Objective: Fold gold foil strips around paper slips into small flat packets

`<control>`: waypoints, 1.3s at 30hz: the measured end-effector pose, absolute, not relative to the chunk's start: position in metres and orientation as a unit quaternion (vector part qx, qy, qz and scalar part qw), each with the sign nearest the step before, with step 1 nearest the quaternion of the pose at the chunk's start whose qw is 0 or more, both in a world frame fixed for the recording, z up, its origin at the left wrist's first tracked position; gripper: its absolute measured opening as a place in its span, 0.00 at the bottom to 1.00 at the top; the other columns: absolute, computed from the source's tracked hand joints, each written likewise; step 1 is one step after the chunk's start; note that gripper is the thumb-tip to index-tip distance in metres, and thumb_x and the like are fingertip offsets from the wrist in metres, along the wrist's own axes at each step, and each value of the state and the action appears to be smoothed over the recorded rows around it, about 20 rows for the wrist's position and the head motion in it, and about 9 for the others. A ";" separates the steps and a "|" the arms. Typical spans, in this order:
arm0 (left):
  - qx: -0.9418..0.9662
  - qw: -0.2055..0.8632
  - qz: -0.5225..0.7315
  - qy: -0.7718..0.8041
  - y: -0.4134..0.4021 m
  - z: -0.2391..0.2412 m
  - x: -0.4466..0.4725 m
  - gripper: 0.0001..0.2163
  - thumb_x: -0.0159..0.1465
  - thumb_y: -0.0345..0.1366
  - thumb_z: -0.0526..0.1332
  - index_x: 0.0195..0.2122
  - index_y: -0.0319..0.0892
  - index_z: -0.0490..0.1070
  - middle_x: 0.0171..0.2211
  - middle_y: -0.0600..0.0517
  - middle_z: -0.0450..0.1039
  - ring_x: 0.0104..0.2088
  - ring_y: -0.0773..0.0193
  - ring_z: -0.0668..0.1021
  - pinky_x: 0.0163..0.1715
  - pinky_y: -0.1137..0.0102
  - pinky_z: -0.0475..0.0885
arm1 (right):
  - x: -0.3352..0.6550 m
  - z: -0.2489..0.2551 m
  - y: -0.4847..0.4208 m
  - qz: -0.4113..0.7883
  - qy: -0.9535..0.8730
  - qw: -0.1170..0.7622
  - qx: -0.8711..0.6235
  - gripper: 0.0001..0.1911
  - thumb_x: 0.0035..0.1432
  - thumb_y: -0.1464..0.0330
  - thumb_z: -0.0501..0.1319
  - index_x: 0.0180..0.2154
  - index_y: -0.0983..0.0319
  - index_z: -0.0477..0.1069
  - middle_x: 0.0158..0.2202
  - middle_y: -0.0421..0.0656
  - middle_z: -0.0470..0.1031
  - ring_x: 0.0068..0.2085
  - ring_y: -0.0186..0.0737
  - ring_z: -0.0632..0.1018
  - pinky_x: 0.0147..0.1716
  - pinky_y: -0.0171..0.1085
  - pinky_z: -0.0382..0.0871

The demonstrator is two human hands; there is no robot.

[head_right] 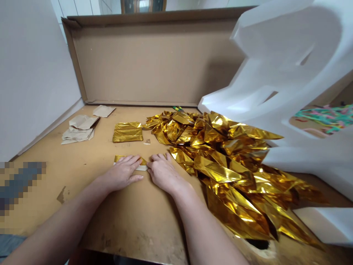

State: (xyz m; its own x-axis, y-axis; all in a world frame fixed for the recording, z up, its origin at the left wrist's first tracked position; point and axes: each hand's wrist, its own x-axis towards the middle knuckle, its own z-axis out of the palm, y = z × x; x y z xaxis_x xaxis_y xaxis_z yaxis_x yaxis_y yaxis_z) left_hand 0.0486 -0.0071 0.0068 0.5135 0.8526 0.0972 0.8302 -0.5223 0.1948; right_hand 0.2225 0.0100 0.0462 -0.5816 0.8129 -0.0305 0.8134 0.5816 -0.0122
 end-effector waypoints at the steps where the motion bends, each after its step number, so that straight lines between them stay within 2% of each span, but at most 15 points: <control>1: 0.868 0.063 0.089 0.485 -0.007 0.007 0.049 0.22 0.66 0.47 0.49 0.57 0.40 0.58 0.60 0.43 0.58 0.58 0.53 0.63 0.56 0.58 0.59 | 0.223 0.048 0.010 -0.014 0.889 0.017 0.458 0.15 0.60 0.71 0.51 0.41 0.59 0.75 0.44 0.49 0.74 0.46 0.46 0.70 0.51 0.49 0.52; 11: 0.875 0.058 0.089 0.472 -0.007 0.012 0.049 0.21 0.66 0.46 0.50 0.55 0.39 0.59 0.57 0.43 0.62 0.55 0.53 0.65 0.53 0.59 0.61 | 0.220 0.051 0.005 -0.013 0.886 0.038 0.462 0.15 0.61 0.71 0.50 0.39 0.61 0.76 0.43 0.50 0.74 0.47 0.47 0.69 0.53 0.50 0.51; 16: 0.876 0.062 0.081 0.471 -0.006 0.013 0.049 0.21 0.65 0.46 0.51 0.55 0.39 0.60 0.56 0.44 0.63 0.54 0.53 0.65 0.52 0.58 0.62 | 0.219 0.045 0.006 0.005 0.889 0.011 0.458 0.16 0.61 0.72 0.49 0.42 0.61 0.74 0.43 0.49 0.74 0.47 0.46 0.69 0.53 0.49 0.50; 20: 0.877 0.059 0.082 0.469 -0.007 0.012 0.048 0.22 0.65 0.47 0.51 0.56 0.40 0.59 0.57 0.43 0.62 0.55 0.53 0.65 0.54 0.57 0.61 | 0.217 0.040 0.008 0.002 0.888 -0.003 0.460 0.17 0.62 0.71 0.48 0.44 0.62 0.73 0.43 0.51 0.73 0.46 0.45 0.69 0.50 0.47 0.53; 29: 0.868 0.074 0.060 0.488 -0.007 0.011 0.049 0.26 0.65 0.47 0.51 0.60 0.37 0.56 0.61 0.39 0.56 0.61 0.52 0.60 0.58 0.56 0.55 | 0.212 0.030 0.013 -0.020 0.885 -0.029 0.465 0.19 0.63 0.68 0.46 0.50 0.64 0.68 0.50 0.55 0.68 0.54 0.49 0.65 0.51 0.49 0.55; 39: 0.868 0.076 0.067 0.486 -0.007 0.009 0.048 0.27 0.65 0.48 0.51 0.60 0.37 0.56 0.61 0.39 0.56 0.61 0.51 0.59 0.58 0.55 0.55 | 0.211 0.027 0.019 -0.037 0.881 -0.005 0.471 0.26 0.62 0.60 0.46 0.58 0.62 0.60 0.59 0.57 0.60 0.62 0.53 0.57 0.55 0.57 0.50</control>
